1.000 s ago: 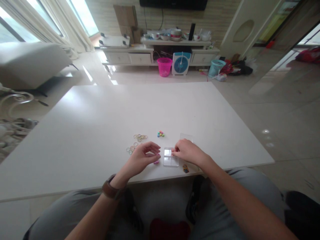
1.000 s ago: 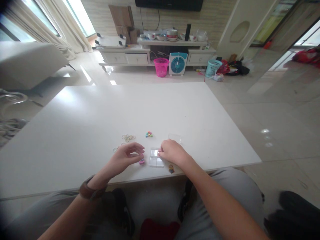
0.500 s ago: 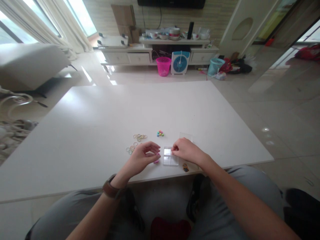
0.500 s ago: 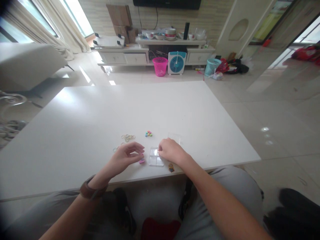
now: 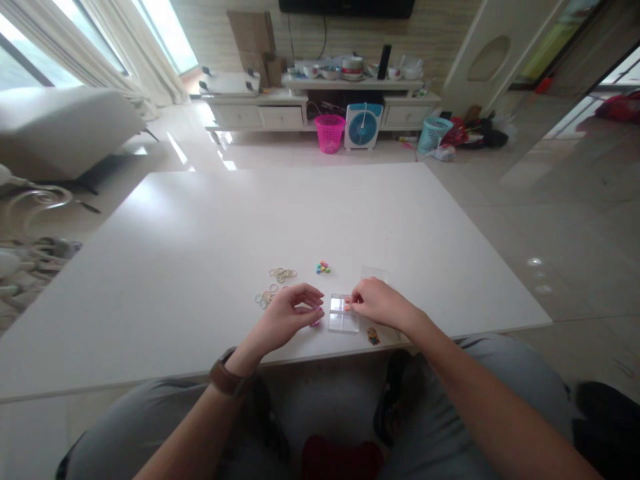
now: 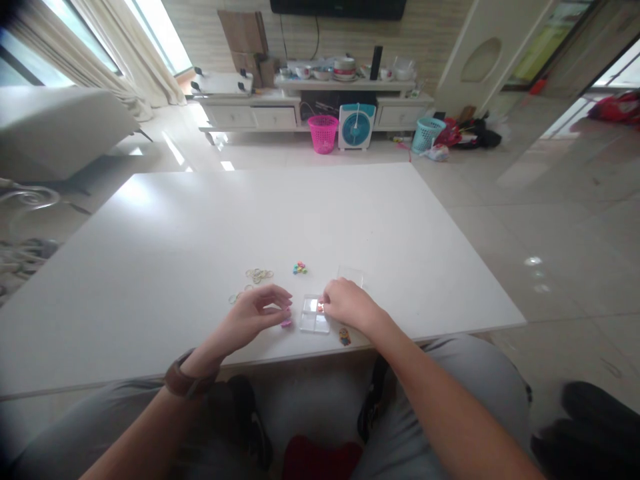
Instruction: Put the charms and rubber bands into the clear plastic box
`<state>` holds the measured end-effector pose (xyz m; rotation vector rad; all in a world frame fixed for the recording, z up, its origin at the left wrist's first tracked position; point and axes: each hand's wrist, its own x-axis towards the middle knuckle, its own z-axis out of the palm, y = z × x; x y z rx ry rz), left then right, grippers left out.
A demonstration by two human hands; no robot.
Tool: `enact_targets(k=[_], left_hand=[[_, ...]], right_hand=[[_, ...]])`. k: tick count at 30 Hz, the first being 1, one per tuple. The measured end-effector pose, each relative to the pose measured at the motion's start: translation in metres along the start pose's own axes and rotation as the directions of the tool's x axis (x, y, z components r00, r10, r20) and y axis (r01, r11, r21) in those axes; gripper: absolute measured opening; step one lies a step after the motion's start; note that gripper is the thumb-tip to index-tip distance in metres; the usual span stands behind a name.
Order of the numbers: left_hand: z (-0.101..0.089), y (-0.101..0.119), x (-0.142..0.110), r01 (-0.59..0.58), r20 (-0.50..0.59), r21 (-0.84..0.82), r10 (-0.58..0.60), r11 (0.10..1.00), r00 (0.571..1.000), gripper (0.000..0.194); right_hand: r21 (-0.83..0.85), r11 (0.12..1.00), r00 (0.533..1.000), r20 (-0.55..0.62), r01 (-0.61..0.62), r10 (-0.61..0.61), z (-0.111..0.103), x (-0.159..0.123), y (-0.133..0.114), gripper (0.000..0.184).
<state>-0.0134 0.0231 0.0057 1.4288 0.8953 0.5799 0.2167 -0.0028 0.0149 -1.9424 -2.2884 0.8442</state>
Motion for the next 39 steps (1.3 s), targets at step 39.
enact_targets(k=[39], left_hand=[[0.008,0.002,-0.001,0.048,-0.006,-0.122,-0.049,0.991,0.999,0.028]], right_hand=[[0.087,0.906,0.843,-0.412,0.414,-0.346,0.000,-0.021,-0.018,0.013]])
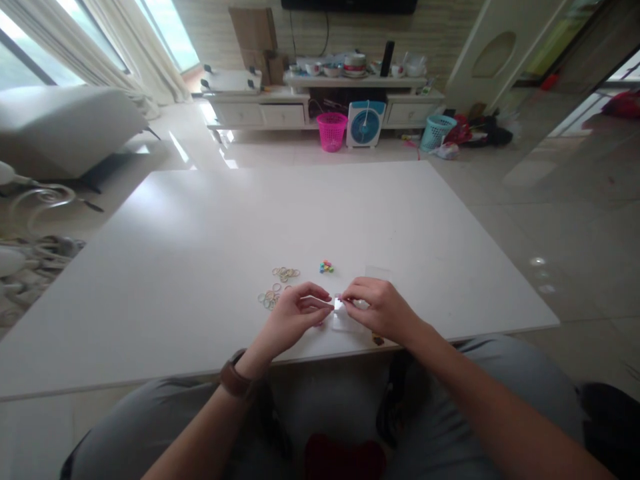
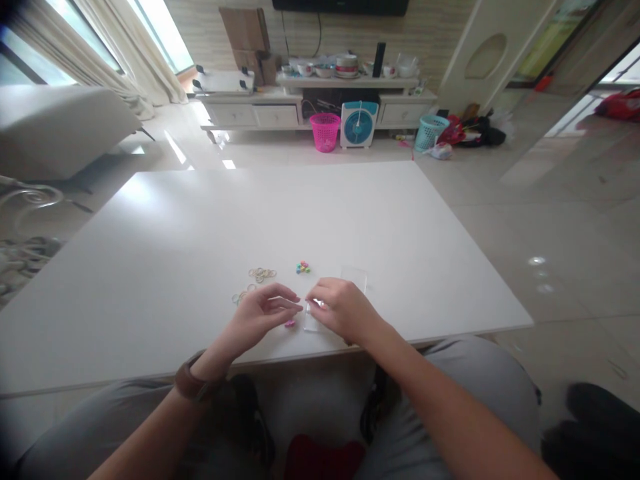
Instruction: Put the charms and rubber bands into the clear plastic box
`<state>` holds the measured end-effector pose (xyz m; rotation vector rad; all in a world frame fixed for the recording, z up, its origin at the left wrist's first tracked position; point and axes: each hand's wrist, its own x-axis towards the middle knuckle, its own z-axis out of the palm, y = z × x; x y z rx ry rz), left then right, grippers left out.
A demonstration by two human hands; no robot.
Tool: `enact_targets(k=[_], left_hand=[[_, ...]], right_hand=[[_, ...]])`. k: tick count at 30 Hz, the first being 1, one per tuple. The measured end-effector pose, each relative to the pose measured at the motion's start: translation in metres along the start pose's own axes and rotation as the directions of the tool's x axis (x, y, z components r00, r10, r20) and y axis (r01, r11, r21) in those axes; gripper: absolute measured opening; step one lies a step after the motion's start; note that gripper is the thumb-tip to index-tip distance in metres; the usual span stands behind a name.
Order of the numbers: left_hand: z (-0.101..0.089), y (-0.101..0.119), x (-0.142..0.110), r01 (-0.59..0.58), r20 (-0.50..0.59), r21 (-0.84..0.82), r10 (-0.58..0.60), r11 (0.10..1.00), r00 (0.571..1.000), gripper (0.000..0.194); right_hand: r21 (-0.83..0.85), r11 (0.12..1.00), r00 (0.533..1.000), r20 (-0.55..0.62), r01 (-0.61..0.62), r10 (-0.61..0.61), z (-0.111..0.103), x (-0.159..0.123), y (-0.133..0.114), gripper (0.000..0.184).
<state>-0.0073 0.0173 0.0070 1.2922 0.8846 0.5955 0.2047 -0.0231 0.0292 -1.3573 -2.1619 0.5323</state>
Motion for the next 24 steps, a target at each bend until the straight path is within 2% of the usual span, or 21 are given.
enact_targets(k=[3,5,7,10,13,15,24], left_hand=[[-0.002,-0.005,0.000,-0.100,-0.014,0.177,0.105,0.979,0.994,0.022],[-0.003,-0.007,-0.001,-0.154,-0.014,0.344,0.169,0.926,0.985,0.020],[-0.002,-0.009,-0.003,-0.175,-0.006,0.486,0.203,0.856,0.979,0.026],[0.001,-0.013,-0.003,-0.201,0.035,0.600,0.225,0.774,0.974,0.048],[0.006,-0.022,-0.002,-0.253,0.088,0.629,0.256,0.735,0.963,0.069],[0.009,-0.027,0.000,-0.277,0.109,0.625,0.269,0.730,0.957,0.075],[0.012,-0.024,0.000,-0.300,0.146,0.627,0.269,0.719,0.952,0.064]], right_hand=[[-0.071,0.992,0.993,0.054,-0.101,0.105,-0.013,0.001,0.013,0.013],[-0.124,0.980,0.981,0.095,-0.154,0.167,-0.016,0.000,0.020,0.013],[-0.166,0.970,0.970,0.139,-0.178,0.202,-0.016,0.000,0.023,0.012],[-0.223,0.959,0.955,0.202,-0.173,0.219,-0.011,-0.001,0.021,0.012],[-0.299,0.942,0.950,0.221,-0.151,0.223,-0.007,-0.001,0.018,0.014],[-0.356,0.924,0.948,0.221,-0.140,0.229,-0.005,-0.001,0.017,0.016],[-0.461,0.875,0.947,0.185,-0.151,0.261,0.001,0.001,0.015,0.017]])
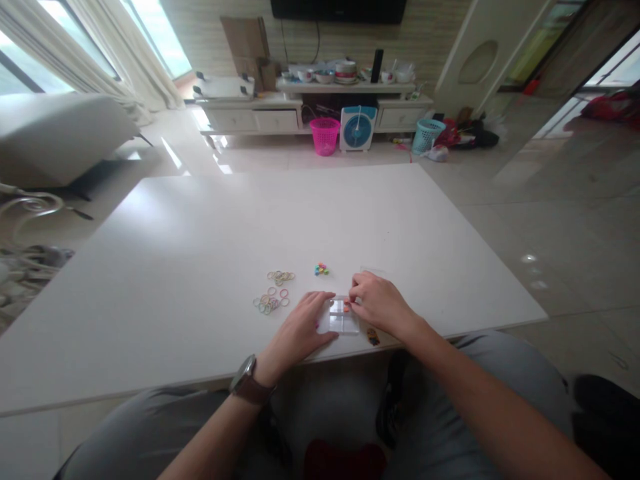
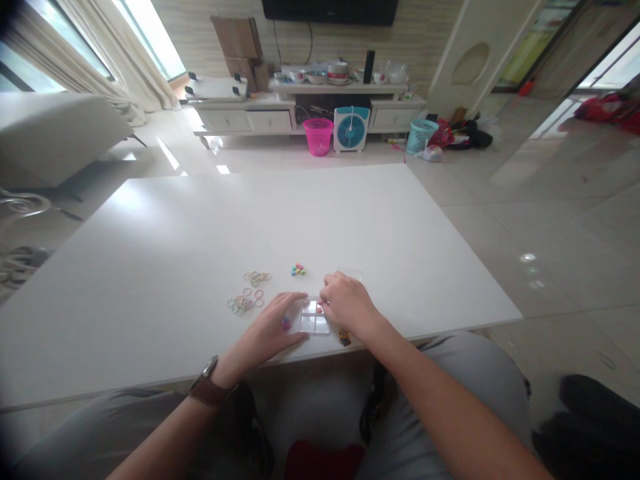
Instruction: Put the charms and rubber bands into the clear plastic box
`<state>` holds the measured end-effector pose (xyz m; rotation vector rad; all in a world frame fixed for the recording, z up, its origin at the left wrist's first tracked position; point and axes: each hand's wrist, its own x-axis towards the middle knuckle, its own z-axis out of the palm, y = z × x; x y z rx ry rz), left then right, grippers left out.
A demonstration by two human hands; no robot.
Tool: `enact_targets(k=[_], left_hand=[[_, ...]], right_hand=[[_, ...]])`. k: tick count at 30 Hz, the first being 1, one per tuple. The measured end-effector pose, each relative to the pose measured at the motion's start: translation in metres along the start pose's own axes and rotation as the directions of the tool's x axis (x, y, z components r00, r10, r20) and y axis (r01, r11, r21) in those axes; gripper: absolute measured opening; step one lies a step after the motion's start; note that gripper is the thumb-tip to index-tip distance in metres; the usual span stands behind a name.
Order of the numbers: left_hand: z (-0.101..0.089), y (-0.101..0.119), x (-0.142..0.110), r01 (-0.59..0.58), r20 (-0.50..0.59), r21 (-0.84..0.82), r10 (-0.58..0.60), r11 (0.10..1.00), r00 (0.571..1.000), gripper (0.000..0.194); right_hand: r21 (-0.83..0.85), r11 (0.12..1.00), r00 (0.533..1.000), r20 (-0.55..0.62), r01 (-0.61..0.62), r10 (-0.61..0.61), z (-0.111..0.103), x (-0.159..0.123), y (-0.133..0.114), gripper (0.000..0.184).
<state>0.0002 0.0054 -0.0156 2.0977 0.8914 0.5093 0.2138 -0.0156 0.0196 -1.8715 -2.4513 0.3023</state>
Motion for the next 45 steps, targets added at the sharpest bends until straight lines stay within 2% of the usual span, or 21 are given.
enact_targets(k=[10,15,18,22,26,30,45], left_hand=[[0.000,0.000,0.000,0.017,0.021,0.026,-0.017,1.000,1.000,0.067],[-0.009,-0.005,-0.001,-0.019,0.063,0.061,0.016,0.998,0.998,0.073],[-0.018,-0.008,-0.002,-0.025,0.083,0.106,0.016,0.994,0.996,0.066],[-0.026,-0.011,-0.003,0.032,0.110,0.184,-0.053,0.982,0.993,0.056],[-0.029,-0.014,-0.003,0.060,0.148,0.186,-0.089,0.981,0.985,0.033],[-0.028,-0.014,-0.001,0.094,0.196,0.166,-0.126,0.982,0.972,0.014],[-0.038,-0.018,0.000,0.109,0.210,0.198,-0.151,0.974,0.966,0.008]], right_hand=[[-0.012,0.999,0.999,0.015,-0.034,0.034,0.002,0.001,-0.001,0.019],[-0.005,0.999,0.999,0.016,-0.032,0.032,-0.002,-0.001,0.000,0.017],[0.010,0.999,0.999,0.014,-0.043,0.043,-0.005,-0.003,0.001,0.014],[0.032,0.998,0.998,-0.014,-0.057,0.058,-0.011,-0.005,0.006,0.011],[0.049,0.996,0.995,-0.059,-0.075,0.078,-0.014,-0.006,0.011,0.011],[0.047,0.997,0.996,-0.054,-0.069,0.071,-0.014,-0.007,0.011,0.011],[0.054,0.998,0.999,-0.039,-0.027,0.029,-0.010,-0.007,0.005,0.012]])
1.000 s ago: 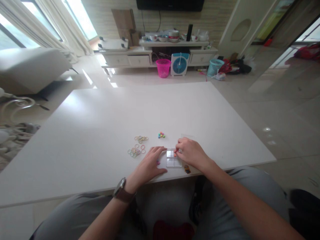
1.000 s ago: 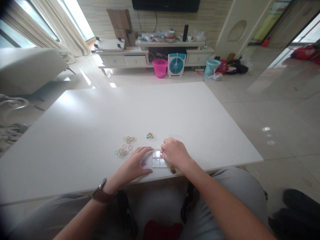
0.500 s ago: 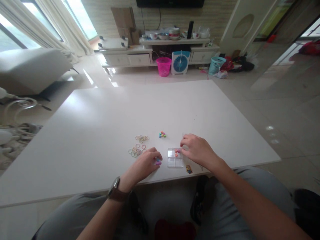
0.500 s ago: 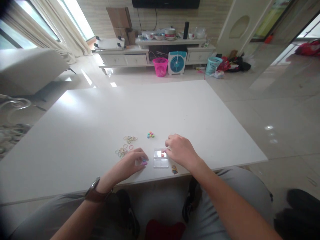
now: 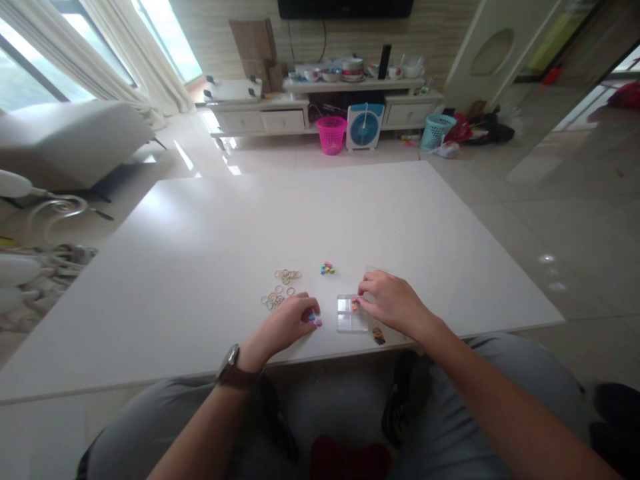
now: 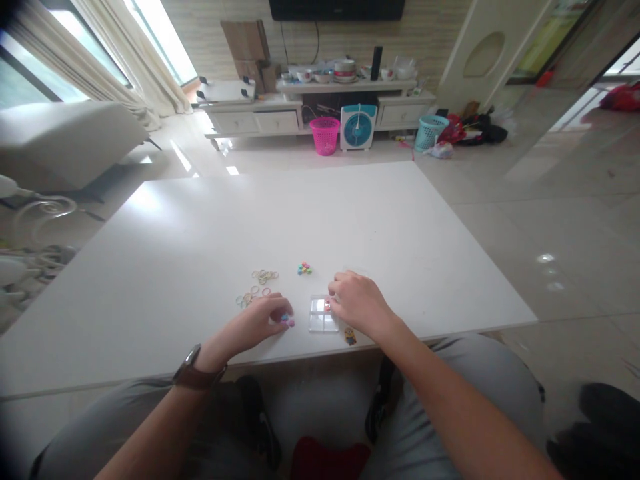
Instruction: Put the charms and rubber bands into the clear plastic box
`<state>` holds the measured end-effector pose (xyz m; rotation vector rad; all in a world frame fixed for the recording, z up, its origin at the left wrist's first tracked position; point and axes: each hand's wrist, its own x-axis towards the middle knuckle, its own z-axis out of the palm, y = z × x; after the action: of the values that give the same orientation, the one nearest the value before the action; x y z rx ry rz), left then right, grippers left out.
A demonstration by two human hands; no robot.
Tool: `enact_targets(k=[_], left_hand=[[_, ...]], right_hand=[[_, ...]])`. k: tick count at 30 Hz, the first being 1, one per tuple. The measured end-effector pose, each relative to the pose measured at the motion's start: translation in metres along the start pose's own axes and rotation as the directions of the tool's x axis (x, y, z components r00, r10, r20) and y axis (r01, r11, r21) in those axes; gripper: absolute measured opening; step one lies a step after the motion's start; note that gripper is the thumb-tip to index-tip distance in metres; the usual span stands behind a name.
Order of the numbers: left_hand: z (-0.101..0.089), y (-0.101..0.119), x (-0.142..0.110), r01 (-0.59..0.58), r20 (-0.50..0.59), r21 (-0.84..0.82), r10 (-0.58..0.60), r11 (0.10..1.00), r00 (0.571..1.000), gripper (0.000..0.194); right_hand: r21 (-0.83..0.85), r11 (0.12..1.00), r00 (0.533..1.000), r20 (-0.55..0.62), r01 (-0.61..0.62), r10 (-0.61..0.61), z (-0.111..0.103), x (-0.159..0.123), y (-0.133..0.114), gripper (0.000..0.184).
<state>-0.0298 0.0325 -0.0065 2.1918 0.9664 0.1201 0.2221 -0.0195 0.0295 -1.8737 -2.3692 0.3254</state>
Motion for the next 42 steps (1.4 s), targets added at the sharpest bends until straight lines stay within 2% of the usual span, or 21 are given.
enact_targets(k=[4,7,10,14,17,22,27,31,34,37,42], left_hand=[[-0.001,-0.003,-0.001,-0.018,-0.025,0.019,0.019,1.000,1.000,0.010],[-0.003,-0.002,-0.001,-0.014,-0.037,-0.034,0.013,0.999,0.999,0.009],[-0.004,0.001,-0.001,0.008,-0.055,-0.212,-0.021,0.977,0.998,0.013],[-0.002,0.009,-0.001,0.021,-0.005,-0.469,-0.026,0.883,1.000,0.020],[0.000,0.016,0.000,0.000,0.017,-0.573,0.011,0.820,1.000,0.019],[0.001,0.022,0.001,0.017,0.052,-0.678,0.025,0.735,0.998,0.023],[0.006,0.022,0.003,0.021,0.048,-0.776,0.025,0.630,0.999,0.031],[0.010,0.018,0.004,0.015,0.037,-0.800,0.025,0.600,0.999,0.035],[0.012,0.016,0.004,0.014,0.021,-0.797,0.005,0.604,1.000,0.038],[0.011,0.015,0.005,0.023,0.002,-0.772,-0.034,0.635,0.999,0.039],[0.007,0.018,0.004,0.038,0.002,-0.761,-0.056,0.648,0.998,0.034]], right_hand=[[0.016,1.000,1.000,-0.017,0.011,-0.011,-0.002,0.000,-0.001,0.013],[0.054,0.997,0.998,-0.041,0.054,-0.051,-0.002,0.000,-0.003,0.014],[0.160,0.973,0.985,-0.076,0.166,-0.156,0.002,-0.002,-0.010,0.012],[0.348,0.876,0.943,-0.139,0.333,-0.304,0.012,-0.005,-0.025,0.016],[0.412,0.824,0.921,-0.146,0.389,-0.362,0.020,-0.006,-0.034,0.019],[0.398,0.810,0.902,-0.147,0.431,-0.407,0.023,-0.004,-0.035,0.014],[0.411,0.805,0.903,-0.165,0.429,-0.397,0.020,-0.005,-0.034,0.014],[0.417,0.809,0.910,-0.162,0.415,-0.383,0.018,-0.006,-0.033,0.014],[0.399,0.832,0.923,-0.178,0.385,-0.341,0.010,-0.005,-0.025,0.014],[0.371,0.878,0.951,-0.192,0.301,-0.244,-0.002,-0.003,-0.009,0.012],[0.334,0.932,0.989,-0.102,0.139,-0.110,-0.014,0.001,0.014,0.008]])
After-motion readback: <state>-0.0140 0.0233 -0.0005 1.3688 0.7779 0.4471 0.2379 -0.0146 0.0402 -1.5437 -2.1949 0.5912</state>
